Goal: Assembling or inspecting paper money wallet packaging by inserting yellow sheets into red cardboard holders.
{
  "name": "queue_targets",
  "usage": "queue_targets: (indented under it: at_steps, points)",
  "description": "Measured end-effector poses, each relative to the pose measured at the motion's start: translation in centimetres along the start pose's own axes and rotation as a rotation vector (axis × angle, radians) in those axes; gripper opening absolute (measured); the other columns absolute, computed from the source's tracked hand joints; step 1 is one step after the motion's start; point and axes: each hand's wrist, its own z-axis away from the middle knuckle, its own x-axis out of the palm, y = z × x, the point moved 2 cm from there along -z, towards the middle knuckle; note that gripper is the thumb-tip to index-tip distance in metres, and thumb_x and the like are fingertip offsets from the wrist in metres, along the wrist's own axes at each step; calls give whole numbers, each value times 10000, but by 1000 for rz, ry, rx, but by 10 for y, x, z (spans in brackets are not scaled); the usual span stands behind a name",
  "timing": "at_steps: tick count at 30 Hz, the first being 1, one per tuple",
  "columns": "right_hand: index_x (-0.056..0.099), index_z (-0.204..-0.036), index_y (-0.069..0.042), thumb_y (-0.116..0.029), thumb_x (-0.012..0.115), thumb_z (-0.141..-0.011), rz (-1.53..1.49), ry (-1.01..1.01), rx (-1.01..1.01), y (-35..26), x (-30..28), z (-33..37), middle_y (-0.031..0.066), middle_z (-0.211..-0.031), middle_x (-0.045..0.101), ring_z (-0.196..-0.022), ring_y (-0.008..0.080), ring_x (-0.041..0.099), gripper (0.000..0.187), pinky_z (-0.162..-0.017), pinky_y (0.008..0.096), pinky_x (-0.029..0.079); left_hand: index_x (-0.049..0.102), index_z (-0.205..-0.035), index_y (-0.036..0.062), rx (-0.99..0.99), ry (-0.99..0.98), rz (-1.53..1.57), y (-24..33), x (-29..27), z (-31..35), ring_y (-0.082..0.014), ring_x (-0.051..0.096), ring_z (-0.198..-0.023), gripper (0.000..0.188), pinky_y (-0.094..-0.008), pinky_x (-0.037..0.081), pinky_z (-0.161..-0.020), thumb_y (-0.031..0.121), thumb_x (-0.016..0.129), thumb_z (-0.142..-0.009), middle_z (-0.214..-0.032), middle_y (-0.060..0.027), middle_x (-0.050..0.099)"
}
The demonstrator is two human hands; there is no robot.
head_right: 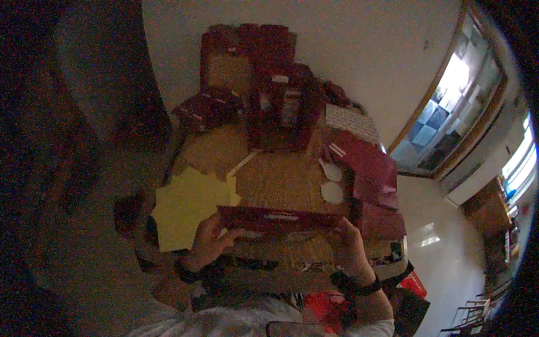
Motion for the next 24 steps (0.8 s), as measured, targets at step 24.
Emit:
queue_targets:
  at_steps: [24]
  points:
    - [512, -1169, -7, 71, 473, -804, 408, -119, -186, -30, 29, 15, 70, -1097, 597, -999, 125, 540, 375, -812, 285, 463, 593, -867, 260, 926, -734, 527, 127, 0, 92, -159, 490, -588, 93, -273, 391, -479, 329, 537, -896, -743, -20, 479]
